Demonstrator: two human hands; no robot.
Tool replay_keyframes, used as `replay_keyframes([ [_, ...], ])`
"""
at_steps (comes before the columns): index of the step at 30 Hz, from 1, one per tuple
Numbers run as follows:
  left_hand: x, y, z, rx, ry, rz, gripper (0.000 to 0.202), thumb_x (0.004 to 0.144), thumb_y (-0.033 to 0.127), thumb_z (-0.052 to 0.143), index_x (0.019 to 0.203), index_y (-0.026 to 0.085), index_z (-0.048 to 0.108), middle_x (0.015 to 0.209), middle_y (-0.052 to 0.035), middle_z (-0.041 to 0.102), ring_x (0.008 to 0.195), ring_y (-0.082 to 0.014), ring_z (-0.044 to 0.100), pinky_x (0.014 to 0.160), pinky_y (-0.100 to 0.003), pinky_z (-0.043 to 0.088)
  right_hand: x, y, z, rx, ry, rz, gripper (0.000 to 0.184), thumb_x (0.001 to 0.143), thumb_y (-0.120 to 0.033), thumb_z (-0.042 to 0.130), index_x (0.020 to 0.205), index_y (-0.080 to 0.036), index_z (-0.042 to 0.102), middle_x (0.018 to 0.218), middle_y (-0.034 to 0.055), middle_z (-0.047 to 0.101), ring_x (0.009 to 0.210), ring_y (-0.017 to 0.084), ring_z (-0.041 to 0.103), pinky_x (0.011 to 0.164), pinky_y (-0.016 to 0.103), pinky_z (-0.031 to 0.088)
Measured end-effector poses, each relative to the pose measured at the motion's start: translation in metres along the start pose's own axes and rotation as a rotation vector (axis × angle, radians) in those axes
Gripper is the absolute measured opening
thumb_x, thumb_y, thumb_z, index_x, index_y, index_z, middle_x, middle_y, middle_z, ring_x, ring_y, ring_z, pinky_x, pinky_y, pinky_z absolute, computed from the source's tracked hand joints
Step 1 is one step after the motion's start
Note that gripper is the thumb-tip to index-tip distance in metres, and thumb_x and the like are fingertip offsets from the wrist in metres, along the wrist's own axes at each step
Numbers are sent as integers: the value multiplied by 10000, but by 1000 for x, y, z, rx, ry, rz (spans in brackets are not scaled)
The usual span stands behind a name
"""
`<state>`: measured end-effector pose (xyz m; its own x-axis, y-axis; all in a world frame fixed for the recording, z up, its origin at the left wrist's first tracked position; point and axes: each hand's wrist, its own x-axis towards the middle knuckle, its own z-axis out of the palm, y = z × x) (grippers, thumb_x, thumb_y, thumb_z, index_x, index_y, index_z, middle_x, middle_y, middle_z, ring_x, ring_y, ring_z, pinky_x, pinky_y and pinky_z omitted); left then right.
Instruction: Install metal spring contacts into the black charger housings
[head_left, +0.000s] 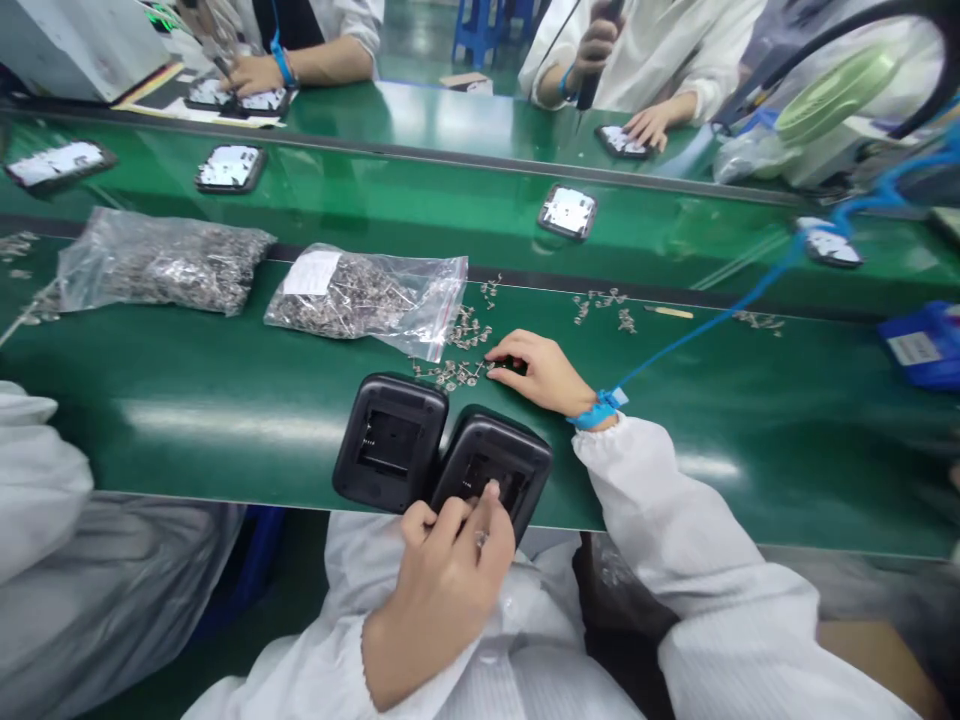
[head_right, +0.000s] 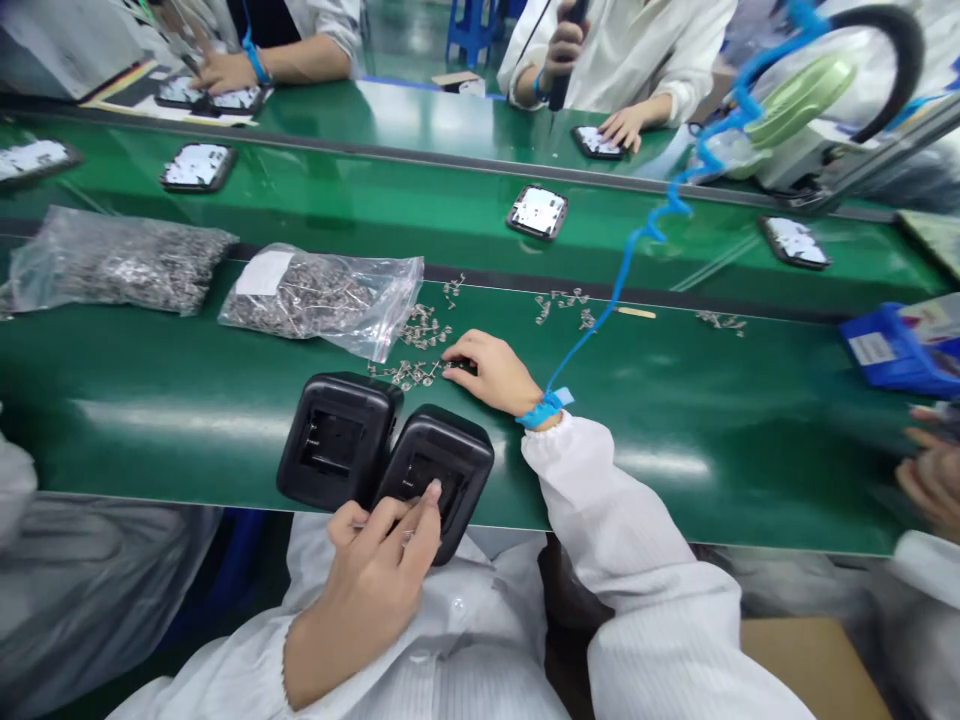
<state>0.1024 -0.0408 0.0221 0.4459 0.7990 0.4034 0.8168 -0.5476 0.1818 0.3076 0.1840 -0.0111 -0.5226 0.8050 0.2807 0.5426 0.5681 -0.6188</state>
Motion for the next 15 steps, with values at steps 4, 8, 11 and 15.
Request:
replay_keyframes([
  [4,-7,-9,-9,32,20,-109,374,973,3,568,1341,67,583,1093,-60,785,863,-174,627,758,-416,277,-6,1,3,-13,58,-43,112,938,-287,702,892,-200,753,993,84,699,885,216,662,778,352,536],
  [8,-13,-30,-17,109,24,-200,332,1034,74,545,1364,88,579,869,-5,770,850,-150,670,750,-416,247,-9,0,0,46,141,-21,100,956,-264,664,923,-211,743,996,73,734,880,214,678,737,336,534],
  [11,-16,-52,-22,175,41,-265,336,1039,54,506,1354,125,598,902,-10,777,845,-144,683,755,-416,240,-9,-1,0,48,181,37,94,945,-264,662,920,-210,735,896,51,742,761,192,655,702,329,517],
  [15,-17,-85,-28,240,66,-334,345,1056,118,471,1367,167,612,1057,-60,778,921,-171,701,836,-427,274,-10,-1,2,75,202,89,127,914,-271,661,1002,-202,720,870,44,721,698,168,625,672,314,515],
])
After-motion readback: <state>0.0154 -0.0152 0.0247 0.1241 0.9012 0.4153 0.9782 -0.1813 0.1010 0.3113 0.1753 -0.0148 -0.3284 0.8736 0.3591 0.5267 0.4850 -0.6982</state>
